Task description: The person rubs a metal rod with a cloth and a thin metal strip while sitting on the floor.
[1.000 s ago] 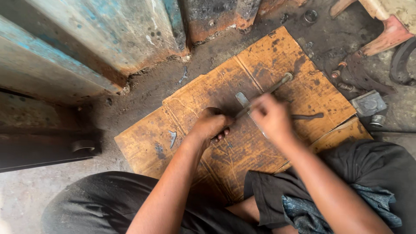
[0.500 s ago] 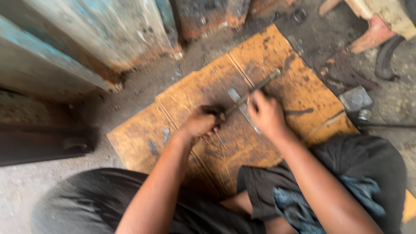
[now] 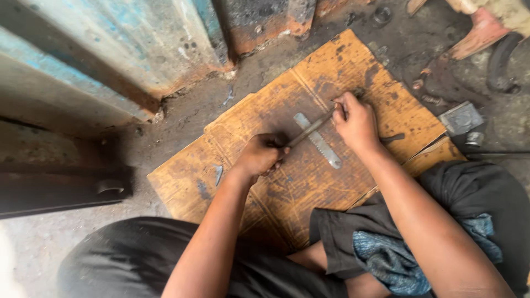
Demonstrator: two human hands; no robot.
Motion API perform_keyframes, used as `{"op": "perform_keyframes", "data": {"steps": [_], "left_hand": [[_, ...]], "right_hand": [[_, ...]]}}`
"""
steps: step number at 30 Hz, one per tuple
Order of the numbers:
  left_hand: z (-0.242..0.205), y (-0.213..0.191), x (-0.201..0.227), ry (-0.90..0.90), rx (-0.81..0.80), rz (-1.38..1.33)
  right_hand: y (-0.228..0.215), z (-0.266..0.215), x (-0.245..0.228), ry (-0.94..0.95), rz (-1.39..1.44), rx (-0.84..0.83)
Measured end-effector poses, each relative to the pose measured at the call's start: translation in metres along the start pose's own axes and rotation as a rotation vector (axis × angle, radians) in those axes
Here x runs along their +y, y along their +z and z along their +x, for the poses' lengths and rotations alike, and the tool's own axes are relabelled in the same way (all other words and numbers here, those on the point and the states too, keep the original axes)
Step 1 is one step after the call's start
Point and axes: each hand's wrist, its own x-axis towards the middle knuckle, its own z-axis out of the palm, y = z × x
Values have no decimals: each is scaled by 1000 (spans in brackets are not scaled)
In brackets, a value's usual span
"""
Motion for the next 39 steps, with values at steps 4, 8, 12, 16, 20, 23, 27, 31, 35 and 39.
{"op": "perform_keyframes", "data": {"steps": [4,8,12,16,20,23,27,31,35,39], "left_hand": [[6,5,-4,60,56,128],[3,10,-6,88,60,23],[-8,9,11,10,56,79],[-7,4,21,-15,65,91],[-4,6,10,10,35,70],[0,3,9,121,59,190],[0,7,13,80,93,163],[-8,10,3,57,49,132],[-14,12,10,444,270,599],[-22,7,29,284,337,857]], "right_hand": [[14,-34,-25,-148,6,-91],[20,-36,-8,-17,52,-219],[17,-8,38,45,138,92],[36,-41,20,-143,251,-84],[24,-24,30,-85,-15,-27],[16,-8,42,292,225,93],[30,-39,26,-39,173,-13],[30,-15,42,52,301,-44],[31,-14,34,142,183,23],[22,-21,5,-4,1,91]]}}
